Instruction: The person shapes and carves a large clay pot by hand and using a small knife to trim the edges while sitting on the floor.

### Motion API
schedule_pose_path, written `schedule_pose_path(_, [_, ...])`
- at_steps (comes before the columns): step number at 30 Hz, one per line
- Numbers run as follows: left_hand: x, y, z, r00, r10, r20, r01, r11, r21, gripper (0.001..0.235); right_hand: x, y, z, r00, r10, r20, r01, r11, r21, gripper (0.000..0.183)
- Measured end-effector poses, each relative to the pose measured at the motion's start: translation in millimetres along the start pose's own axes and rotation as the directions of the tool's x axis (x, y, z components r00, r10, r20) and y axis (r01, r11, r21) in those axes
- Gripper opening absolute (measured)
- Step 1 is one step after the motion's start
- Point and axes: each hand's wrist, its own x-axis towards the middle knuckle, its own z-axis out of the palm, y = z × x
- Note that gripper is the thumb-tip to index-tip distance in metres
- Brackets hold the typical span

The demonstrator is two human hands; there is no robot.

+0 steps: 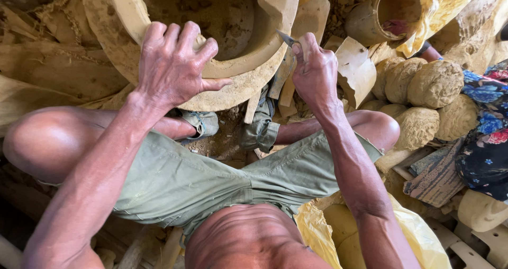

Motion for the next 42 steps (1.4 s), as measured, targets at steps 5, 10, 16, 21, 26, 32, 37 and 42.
schedule_pose_path(5, [-1.0,0.7,6.6,1.000,0.011,-0.003,-0.011,1.000,0.024,0.080,-4.2,-4.1,16.9,0.998,0.039,-0.039,-0.039,0.999,0.003,0.033])
schedule_pose_path(10, [-1.4,2.3,8.6,0.999,0.011,-0.031,-0.009,0.998,0.056,0.075,-8.7,-1.6,27.6,0.989,0.146,-0.010,-0.145,0.987,0.066,0.037])
schedule_pose_path(16, [2.7,2.1,10.8,1.000,0.006,0.002,-0.006,1.000,0.028,0.078,-9.9,-7.5,35.9,0.990,0.133,-0.057,-0.122,0.980,0.158,0.031])
schedule_pose_path(21, [0.8,6.8,10.4,1.000,-0.010,-0.016,0.011,0.999,0.031,0.075,-6.2,-12.2,35.7,0.980,0.198,0.030,-0.199,0.944,0.263,0.015])
schedule_pose_path(26, [-2.1,14.7,11.0,1.000,-0.026,-0.008,0.026,0.999,0.025,0.077,-6.1,-12.8,41.5,0.972,0.226,0.065,-0.235,0.930,0.283,0.014])
schedule_pose_path(32, [4.2,16.1,11.6,0.998,-0.031,-0.046,0.032,0.999,0.019,0.074,-2.5,-26.3,42.9,0.930,0.337,0.148,-0.368,0.858,0.359,0.020])
schedule_pose_path(37, [2.9,18.1,10.7,0.997,-0.041,-0.061,0.041,0.999,-0.002,0.074,-7.6,-49.4,31.4,0.874,0.396,0.282,-0.481,0.620,0.620,0.025])
schedule_pose_path(42, [5.2,20.2,9.8,0.998,-0.056,-0.036,0.056,0.998,0.014,0.070,-15.2,-62.9,25.1,0.809,0.418,0.414,-0.572,0.398,0.717,0.031])
